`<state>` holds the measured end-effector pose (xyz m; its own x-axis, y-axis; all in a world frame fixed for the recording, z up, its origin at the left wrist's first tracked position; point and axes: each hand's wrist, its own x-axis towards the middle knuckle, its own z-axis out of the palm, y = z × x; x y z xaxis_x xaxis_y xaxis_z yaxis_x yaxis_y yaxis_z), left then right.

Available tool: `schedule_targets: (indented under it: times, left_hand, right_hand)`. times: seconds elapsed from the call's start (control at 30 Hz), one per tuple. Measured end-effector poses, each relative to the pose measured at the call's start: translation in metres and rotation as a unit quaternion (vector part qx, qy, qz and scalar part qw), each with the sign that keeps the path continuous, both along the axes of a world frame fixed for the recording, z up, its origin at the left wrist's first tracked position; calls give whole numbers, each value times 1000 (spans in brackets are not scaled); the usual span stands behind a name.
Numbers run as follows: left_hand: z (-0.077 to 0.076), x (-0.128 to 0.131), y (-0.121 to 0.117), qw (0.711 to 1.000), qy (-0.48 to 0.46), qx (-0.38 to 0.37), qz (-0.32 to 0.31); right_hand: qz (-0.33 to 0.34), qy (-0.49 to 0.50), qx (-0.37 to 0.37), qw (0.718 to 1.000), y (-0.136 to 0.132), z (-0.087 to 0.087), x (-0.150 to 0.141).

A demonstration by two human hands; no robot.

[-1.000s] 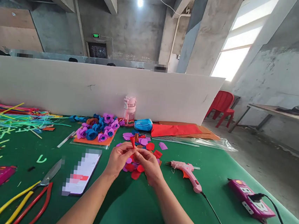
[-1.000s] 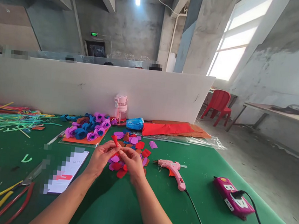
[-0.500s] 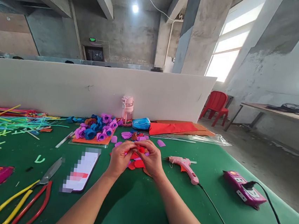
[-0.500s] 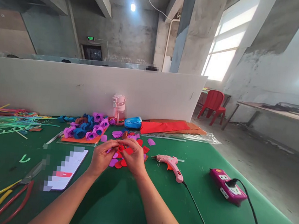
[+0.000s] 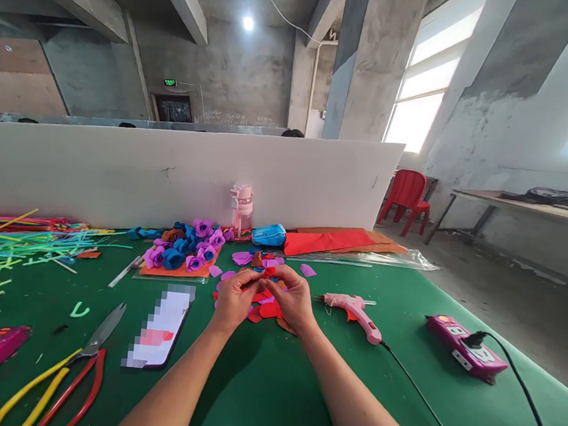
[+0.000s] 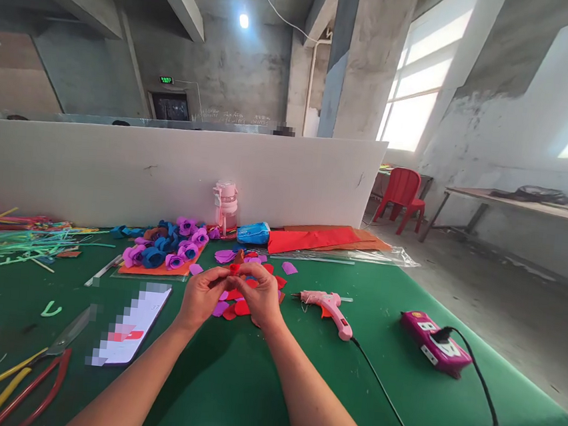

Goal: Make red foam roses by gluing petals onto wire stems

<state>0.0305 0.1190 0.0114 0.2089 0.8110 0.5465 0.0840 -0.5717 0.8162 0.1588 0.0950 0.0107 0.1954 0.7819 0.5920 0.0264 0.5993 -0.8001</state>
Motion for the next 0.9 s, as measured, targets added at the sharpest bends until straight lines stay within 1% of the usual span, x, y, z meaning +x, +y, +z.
schedule_targets:
  times: [0.13, 0.27, 0.37, 0.5, 0.57, 0.67, 0.77, 0.9]
  left_hand:
    - [3, 1, -1, 997, 1, -69, -31]
    - [5, 2, -2, 991, -13, -112, -67]
    - [6, 4, -3, 984, -54, -151, -79]
    - [7, 5, -4, 970, -116, -197, -78]
    - [8, 5, -4, 964, -135, -216, -75]
    - [9, 5, -4, 956, -146, -248, -58]
    - [8, 4, -3, 954, -145, -259, -45]
    - [4, 4, -1, 956, -138, -253, -56]
  right_hand:
    - [17, 32, -43, 998, 0, 1, 2]
    - [57, 89, -99, 989, 2, 0, 6]
    - [88, 124, -117, 981, 2, 1, 5]
    - [126, 138, -139, 972, 1, 1, 4]
    - [118, 140, -149, 972, 1, -1, 3]
    - [75, 126, -145, 979, 4, -4, 3]
    - [44, 116, -146, 981, 6, -7, 2]
    - [55, 109, -150, 981, 6, -8, 1]
